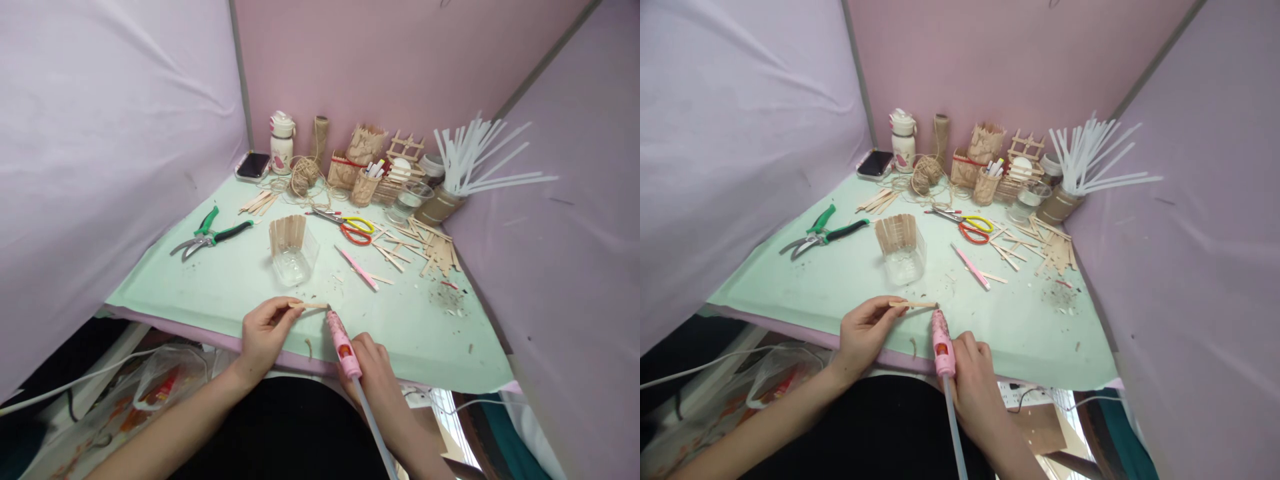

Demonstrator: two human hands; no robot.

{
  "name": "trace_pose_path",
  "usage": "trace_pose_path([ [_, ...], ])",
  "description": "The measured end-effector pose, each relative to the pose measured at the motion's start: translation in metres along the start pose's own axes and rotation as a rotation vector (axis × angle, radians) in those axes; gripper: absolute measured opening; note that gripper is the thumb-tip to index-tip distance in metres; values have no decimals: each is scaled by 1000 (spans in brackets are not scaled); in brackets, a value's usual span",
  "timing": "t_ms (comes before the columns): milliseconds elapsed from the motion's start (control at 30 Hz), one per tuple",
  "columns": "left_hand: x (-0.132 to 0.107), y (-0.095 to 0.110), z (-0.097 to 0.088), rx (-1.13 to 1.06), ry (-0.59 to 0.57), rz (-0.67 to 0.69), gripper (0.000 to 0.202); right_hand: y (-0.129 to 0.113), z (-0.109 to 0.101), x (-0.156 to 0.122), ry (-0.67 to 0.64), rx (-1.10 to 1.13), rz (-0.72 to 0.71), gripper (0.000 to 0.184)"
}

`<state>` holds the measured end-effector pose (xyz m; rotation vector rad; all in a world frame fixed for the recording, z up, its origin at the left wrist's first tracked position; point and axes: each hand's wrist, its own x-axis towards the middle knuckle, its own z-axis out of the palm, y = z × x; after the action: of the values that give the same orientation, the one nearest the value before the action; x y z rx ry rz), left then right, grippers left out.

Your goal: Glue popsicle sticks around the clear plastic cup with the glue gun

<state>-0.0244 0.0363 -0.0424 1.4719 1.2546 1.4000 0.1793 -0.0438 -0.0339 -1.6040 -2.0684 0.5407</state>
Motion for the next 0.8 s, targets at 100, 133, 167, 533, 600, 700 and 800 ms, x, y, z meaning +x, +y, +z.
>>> trace_pose_path([
  [100, 1, 0, 0, -2, -2, 6, 11, 0, 0, 0, -18, 1, 13, 8],
  [133, 1, 0, 0, -3, -2, 8, 11, 0, 0, 0, -21, 1, 13, 9],
  [167, 1, 0, 0, -4, -2, 9, 11, 0, 0, 0, -24, 1, 13, 9],
  [533, 1, 1, 0, 21, 2, 22, 11, -2, -1, 0, -14, 4, 7, 5],
  [600, 1, 1, 0, 28, 0, 26, 11, -1, -1, 1, -7, 2, 4, 6],
  [700, 1, 3, 0, 30, -1, 30, 11, -1, 0, 2, 1, 3, -1, 6],
  [800, 0, 3, 0, 16, 2, 34, 10, -3, 0, 3, -1, 8, -17, 5],
])
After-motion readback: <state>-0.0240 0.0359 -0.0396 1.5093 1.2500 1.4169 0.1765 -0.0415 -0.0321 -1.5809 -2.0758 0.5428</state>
